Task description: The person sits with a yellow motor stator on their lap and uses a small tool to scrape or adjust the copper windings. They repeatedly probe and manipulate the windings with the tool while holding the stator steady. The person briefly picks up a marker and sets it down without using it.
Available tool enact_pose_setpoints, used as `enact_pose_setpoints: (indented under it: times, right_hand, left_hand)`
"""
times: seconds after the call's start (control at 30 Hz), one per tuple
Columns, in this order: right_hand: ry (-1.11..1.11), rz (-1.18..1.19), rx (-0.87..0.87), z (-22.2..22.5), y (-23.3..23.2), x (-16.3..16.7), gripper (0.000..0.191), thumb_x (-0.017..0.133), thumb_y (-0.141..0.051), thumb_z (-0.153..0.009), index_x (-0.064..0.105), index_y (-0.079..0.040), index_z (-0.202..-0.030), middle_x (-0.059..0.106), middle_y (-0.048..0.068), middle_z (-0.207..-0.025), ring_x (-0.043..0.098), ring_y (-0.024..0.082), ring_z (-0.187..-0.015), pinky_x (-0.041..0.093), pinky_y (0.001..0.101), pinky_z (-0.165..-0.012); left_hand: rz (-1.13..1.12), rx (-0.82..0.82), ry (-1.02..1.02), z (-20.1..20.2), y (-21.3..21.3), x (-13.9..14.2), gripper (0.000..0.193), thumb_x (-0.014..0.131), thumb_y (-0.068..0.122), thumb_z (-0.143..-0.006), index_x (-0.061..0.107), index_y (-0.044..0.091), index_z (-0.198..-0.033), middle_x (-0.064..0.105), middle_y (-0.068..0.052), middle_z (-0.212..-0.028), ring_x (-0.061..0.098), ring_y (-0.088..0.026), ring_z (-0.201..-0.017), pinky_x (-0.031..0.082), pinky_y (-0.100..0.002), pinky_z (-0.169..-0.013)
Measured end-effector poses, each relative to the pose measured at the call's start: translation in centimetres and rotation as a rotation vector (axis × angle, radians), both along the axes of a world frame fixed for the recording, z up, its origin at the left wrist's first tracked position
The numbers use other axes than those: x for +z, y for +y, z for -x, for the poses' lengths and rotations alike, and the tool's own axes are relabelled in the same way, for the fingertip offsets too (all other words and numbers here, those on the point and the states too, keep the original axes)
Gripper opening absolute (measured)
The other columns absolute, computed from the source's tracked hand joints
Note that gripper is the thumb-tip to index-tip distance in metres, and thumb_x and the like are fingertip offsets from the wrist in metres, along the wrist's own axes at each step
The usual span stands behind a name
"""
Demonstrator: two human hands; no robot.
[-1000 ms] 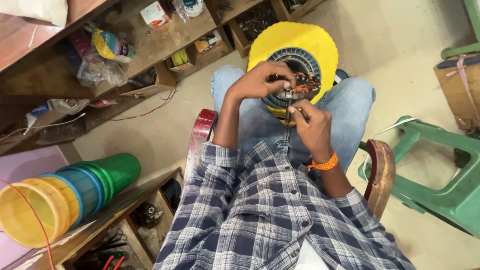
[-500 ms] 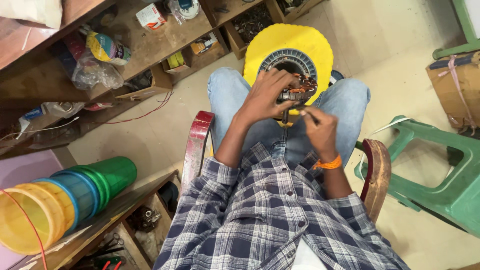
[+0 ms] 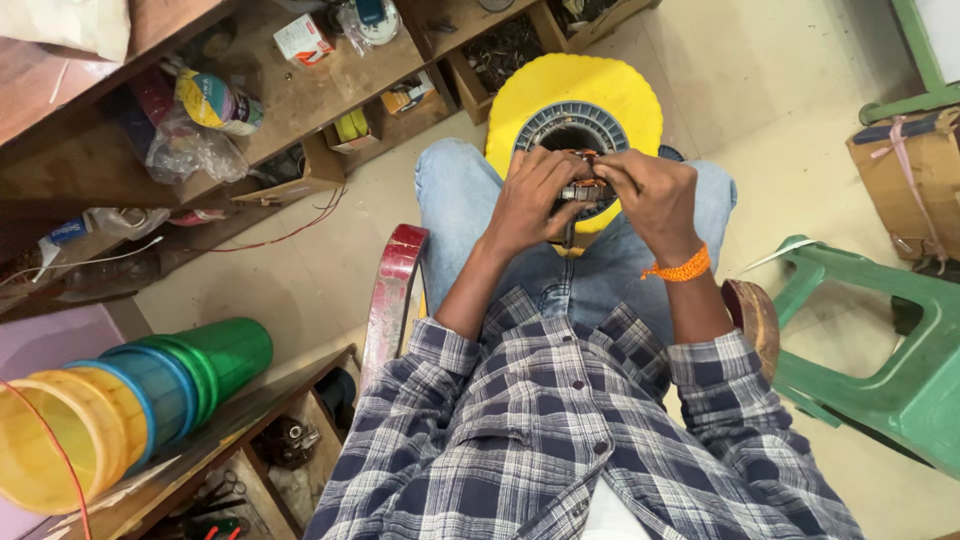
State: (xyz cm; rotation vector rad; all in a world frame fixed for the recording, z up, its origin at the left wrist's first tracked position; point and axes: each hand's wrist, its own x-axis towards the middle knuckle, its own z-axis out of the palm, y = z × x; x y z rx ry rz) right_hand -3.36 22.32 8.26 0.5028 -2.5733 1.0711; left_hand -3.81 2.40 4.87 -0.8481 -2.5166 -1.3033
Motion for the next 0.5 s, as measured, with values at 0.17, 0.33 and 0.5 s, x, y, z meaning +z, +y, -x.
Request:
enact_pose_setpoints:
  times: [0.17,0.33,0.5]
  right_hand:
    - [-0.044,0.044,-0.023,1.1,0.3,-0.9,0.012,0.084,-0.007,-0.094,0.075,-0.001,-0.094,0.073,0.011,-0.081,0.067,0.019,-0.064,0.049,0.0301,-0.058]
    - [-0.095,0.016,-0.135,1.1,0.3,-0.6,0.018,0.09,-0.009,-0.09,0.074,0.0,-0.091,0.064,0.011,-0.07,0.055,0.022,-0.056,0.041,0.034,-0.054]
    - [-0.154,0.166,-0.073,-1.8,-0.8,0.9,0.013,0.08,-0.006,-0.095,0.068,-0.002,-0.096,0.067,0.01,-0.082,0.064,0.018,-0.068,0.048,0.0318,-0.061]
  left_hand:
    - [-0.107,0.153,-0.377,0.6,1.5,2.2,0.04,0.077,0.042,-0.085,0.069,0.013,-0.112,0.075,-0.003,-0.096,0.065,-0.025,-0.094,0.049,-0.04,-0.087]
    - [0.026,0.17,-0.501,2.5,3.2,1.9,0.022,0.074,0.027,-0.083,0.075,0.015,-0.101,0.077,-0.005,-0.089,0.069,-0.028,-0.09,0.049,-0.042,-0.082]
    - [-0.228,-0.241,-0.49,4.2,-0.2,0.6,0.018,0.072,0.013,-0.09,0.071,0.009,-0.107,0.074,-0.008,-0.099,0.073,-0.026,-0.093,0.057,-0.037,-0.083]
